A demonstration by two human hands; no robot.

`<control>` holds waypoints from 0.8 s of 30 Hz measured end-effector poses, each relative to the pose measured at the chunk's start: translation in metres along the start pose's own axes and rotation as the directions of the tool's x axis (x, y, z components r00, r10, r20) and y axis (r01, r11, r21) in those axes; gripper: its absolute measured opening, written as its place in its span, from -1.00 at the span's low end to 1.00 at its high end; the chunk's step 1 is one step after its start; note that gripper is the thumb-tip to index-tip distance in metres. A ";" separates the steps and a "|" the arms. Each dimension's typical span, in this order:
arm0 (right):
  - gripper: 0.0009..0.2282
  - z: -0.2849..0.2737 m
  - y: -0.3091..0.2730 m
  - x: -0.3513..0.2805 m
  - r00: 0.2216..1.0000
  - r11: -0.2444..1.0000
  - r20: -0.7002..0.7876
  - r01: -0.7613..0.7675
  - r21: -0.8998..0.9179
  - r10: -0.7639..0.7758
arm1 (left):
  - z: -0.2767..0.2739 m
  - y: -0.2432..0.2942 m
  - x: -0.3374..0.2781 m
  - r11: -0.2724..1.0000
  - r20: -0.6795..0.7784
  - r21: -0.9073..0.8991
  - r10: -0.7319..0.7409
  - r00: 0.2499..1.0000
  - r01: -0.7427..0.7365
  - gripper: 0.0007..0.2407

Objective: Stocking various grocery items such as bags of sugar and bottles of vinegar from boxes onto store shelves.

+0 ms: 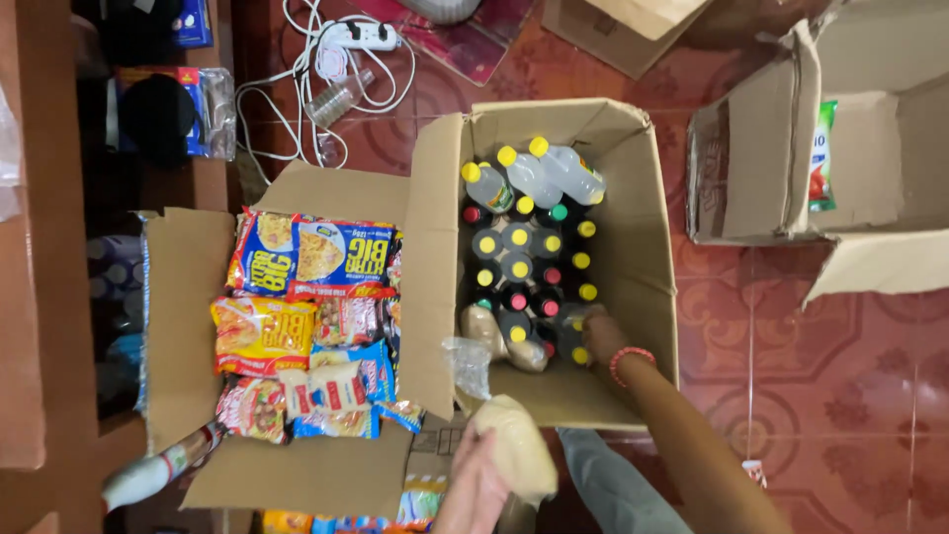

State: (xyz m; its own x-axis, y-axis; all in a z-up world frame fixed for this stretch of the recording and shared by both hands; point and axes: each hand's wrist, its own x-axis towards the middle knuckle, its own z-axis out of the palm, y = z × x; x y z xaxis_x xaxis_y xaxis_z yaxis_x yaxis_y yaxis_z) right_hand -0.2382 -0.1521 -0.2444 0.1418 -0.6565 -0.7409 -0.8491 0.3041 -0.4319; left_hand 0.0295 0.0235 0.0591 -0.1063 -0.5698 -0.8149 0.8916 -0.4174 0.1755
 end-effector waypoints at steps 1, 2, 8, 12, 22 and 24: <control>-0.86 0.007 0.015 -0.011 1.000 1.000 0.005 -0.005 0.004 0.005 | -0.009 -0.011 -0.005 1.000 -0.006 0.002 -0.004 1.000 0.004 -0.52; -0.88 0.009 0.024 -0.015 0.999 1.000 -0.043 0.026 -0.017 -0.027 | -0.015 -0.018 -0.007 0.999 0.006 0.032 0.041 0.999 -0.042 -0.48; -0.89 -0.052 -0.084 -0.142 0.924 0.977 -0.347 0.199 0.078 -0.160 | -0.075 -0.054 -0.026 0.972 0.244 0.125 0.164 0.956 -0.199 -0.50; -0.86 -0.092 -0.135 -0.226 0.871 0.926 -0.413 0.350 0.142 -0.266 | -0.104 -0.068 -0.043 0.948 0.214 0.230 0.172 0.961 -0.221 -0.56; -0.91 -0.224 -0.317 -0.509 0.759 0.736 -0.295 0.644 0.211 -0.580 | 0.059 0.049 -0.295 0.903 0.327 0.128 0.352 0.877 -0.410 -0.58; -0.91 -0.257 -0.360 -0.574 0.607 0.567 -0.310 0.794 0.217 -0.731 | 0.065 0.065 -0.337 0.864 0.325 0.263 0.340 0.882 -0.430 -0.55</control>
State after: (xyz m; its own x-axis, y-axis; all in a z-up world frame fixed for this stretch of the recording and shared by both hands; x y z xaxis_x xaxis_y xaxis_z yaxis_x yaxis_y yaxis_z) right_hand -0.1446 -0.0617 0.4685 0.5490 -0.8354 0.0255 -0.2586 -0.1988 -0.9453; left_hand 0.0944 0.1427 0.3807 0.0663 -0.8748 -0.4798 0.7004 -0.3017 0.6468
